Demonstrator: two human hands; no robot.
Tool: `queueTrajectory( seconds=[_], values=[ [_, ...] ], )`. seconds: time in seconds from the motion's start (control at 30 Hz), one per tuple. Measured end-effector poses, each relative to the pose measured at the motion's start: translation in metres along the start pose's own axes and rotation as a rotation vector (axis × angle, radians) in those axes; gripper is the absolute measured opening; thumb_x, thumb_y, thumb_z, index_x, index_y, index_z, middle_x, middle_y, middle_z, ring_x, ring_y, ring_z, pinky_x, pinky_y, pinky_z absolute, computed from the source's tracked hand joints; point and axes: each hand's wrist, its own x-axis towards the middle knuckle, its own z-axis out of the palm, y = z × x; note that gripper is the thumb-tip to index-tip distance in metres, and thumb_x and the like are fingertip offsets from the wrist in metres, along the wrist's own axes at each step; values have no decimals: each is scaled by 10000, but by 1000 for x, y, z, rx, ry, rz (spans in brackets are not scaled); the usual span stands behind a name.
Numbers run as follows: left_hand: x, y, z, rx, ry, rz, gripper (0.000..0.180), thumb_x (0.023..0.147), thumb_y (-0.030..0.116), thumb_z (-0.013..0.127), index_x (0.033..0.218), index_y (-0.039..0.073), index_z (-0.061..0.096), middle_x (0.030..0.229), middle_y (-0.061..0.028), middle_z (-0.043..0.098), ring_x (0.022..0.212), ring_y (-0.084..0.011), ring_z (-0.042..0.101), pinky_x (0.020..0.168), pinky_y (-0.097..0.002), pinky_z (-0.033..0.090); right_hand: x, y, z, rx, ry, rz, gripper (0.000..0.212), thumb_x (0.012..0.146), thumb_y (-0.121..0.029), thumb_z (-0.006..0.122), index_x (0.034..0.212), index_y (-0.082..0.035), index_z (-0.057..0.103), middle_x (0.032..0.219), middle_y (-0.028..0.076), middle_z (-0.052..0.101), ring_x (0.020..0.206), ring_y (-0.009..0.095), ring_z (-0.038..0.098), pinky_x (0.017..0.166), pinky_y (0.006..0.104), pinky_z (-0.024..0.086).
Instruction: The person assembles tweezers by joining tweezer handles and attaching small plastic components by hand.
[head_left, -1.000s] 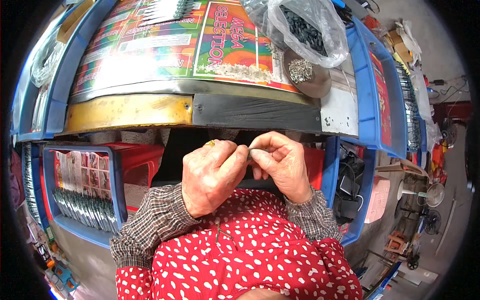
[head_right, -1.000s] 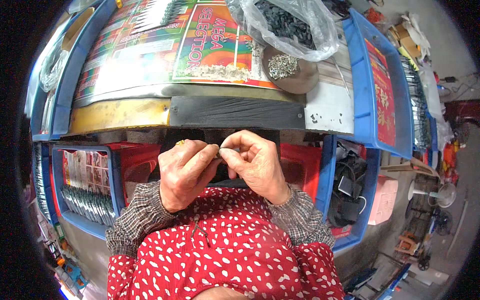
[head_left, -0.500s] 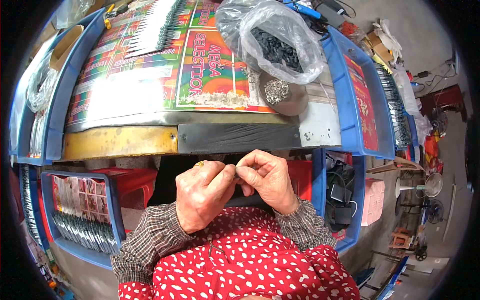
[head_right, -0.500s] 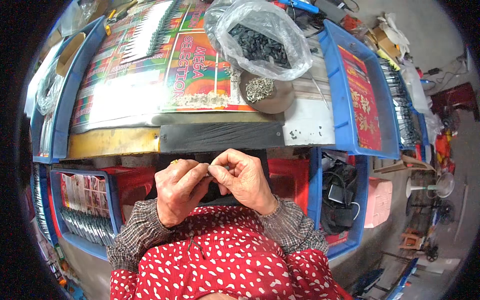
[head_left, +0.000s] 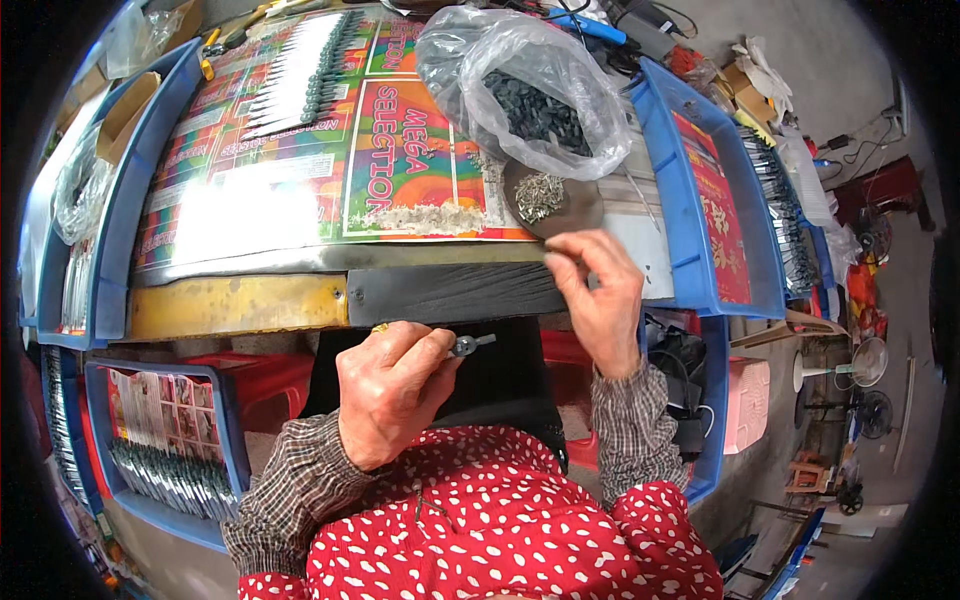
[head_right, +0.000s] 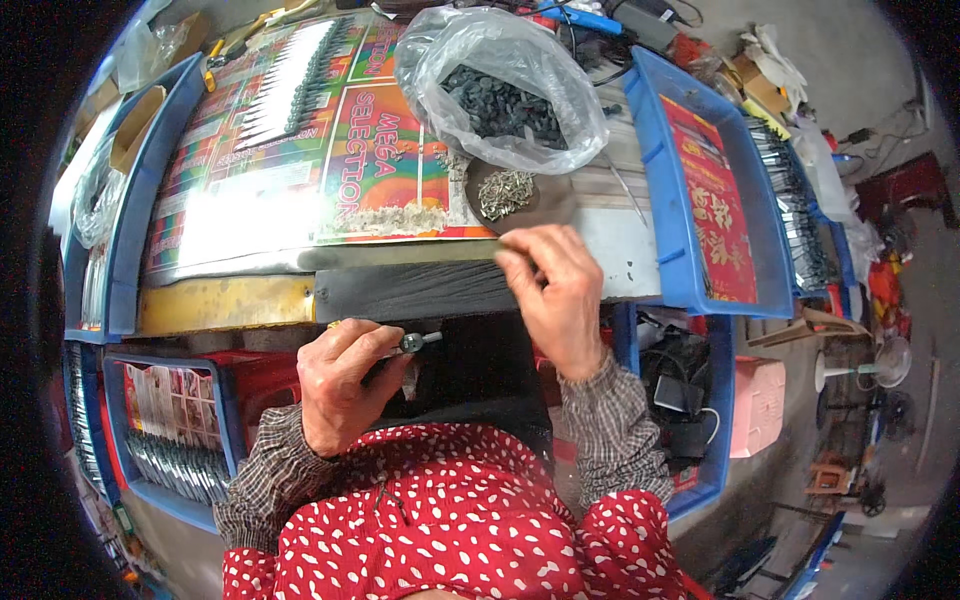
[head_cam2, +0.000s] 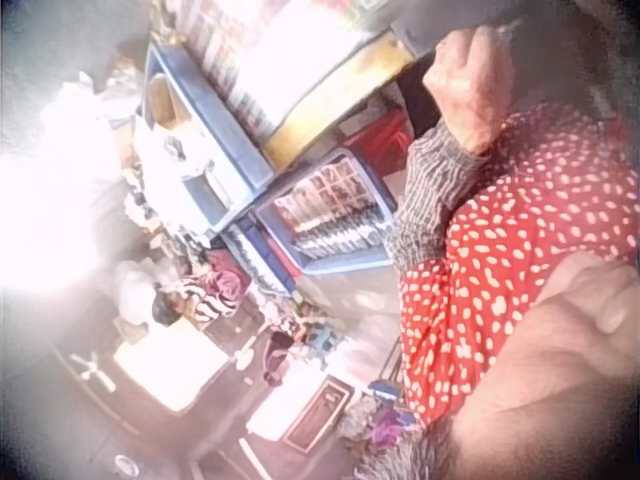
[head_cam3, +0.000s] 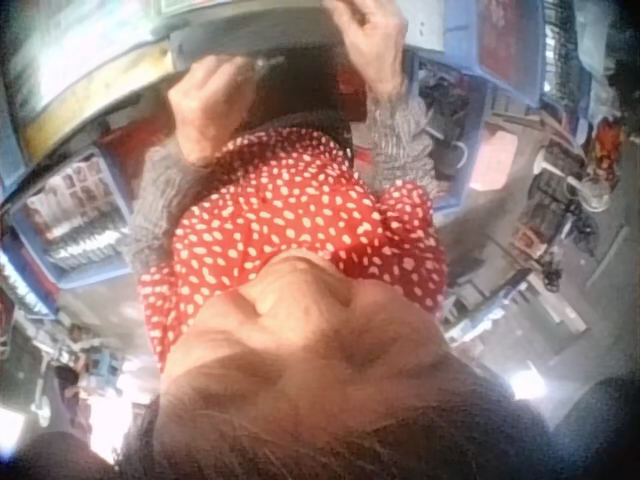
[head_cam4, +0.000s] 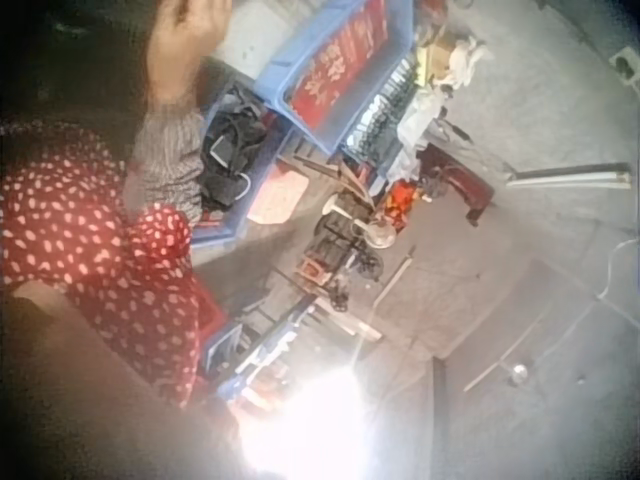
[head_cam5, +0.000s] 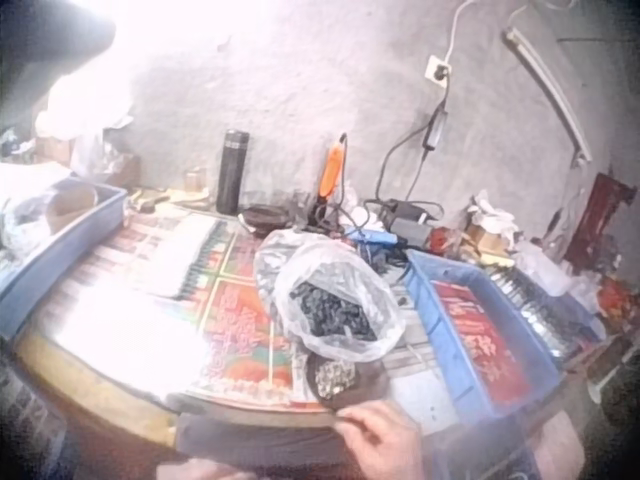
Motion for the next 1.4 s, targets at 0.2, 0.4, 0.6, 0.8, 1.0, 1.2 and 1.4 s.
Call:
queueTrajectory(
  seconds=[0.2, 0.4, 0.6, 0.8, 1.0, 1.2, 1.4],
  values=[
    [-2, -3, -8, 10, -58, -68, 296, 634, -33, 751, 904, 30, 648, 823, -100, 640, 716, -269, 642, 611, -354, 515, 20, 32, -3, -316, -13, -235, 293, 762, -143, 745, 1025, -30, 682, 981, 96, 602, 973, 298, 518, 834, 393, 446],
    [-3, -7, -7, 41, -76, -91, 280, 649, -26, 748, 904, 28, 645, 827, -106, 642, 728, -274, 645, 619, -354, 516, 21, 37, 0, -348, -55, -230, 354, 753, -203, 757, 1058, -39, 684, 988, 86, 580, 1000, 293, 498, 867, 409, 424],
    [-3, -9, -3, 29, -55, -49, 295, 644, -11, 751, 909, 40, 633, 797, -78, 616, 680, -256, 615, 574, -348, 502, 19, 37, 2, -325, -48, -209, 329, 753, -192, 754, 1036, -35, 693, 977, 81, 577, 992, 290, 498, 864, 408, 421],
    [-4, -8, -3, 19, -61, -51, 296, 643, -12, 749, 911, 38, 634, 797, -79, 615, 680, -256, 614, 573, -348, 500, 14, 34, 0, -271, -16, -194, 282, 734, -126, 758, 992, -27, 703, 944, 83, 589, 956, 279, 517, 825, 386, 440],
    [-6, -7, -3, 17, -58, -45, 294, 642, -15, 746, 908, 38, 633, 790, -79, 606, 669, -256, 604, 561, -348, 489, 8, 39, 0, -163, 45, -184, 182, 738, -41, 730, 918, -23, 707, 884, 78, 603, 926, 266, 531, 803, 370, 447],
    [-7, -4, -7, 11, -94, -91, 286, 652, -33, 753, 911, 25, 644, 810, -103, 638, 716, -270, 642, 611, -353, 510, 8, 40, -1, -87, 67, -138, 133, 749, -14, 697, 882, -25, 701, 891, 74, 614, 921, 258, 536, 809, 356, 445],
    [-9, -3, -8, 4, -96, -96, 283, 662, -27, 745, 921, 26, 643, 822, -106, 638, 719, -272, 643, 614, -353, 512, 9, 47, -3, 50, 31, -49, 87, 780, -30, 683, 866, -19, 692, 892, 75, 633, 936, 235, 545, 826, 340, 444]
  ],
)
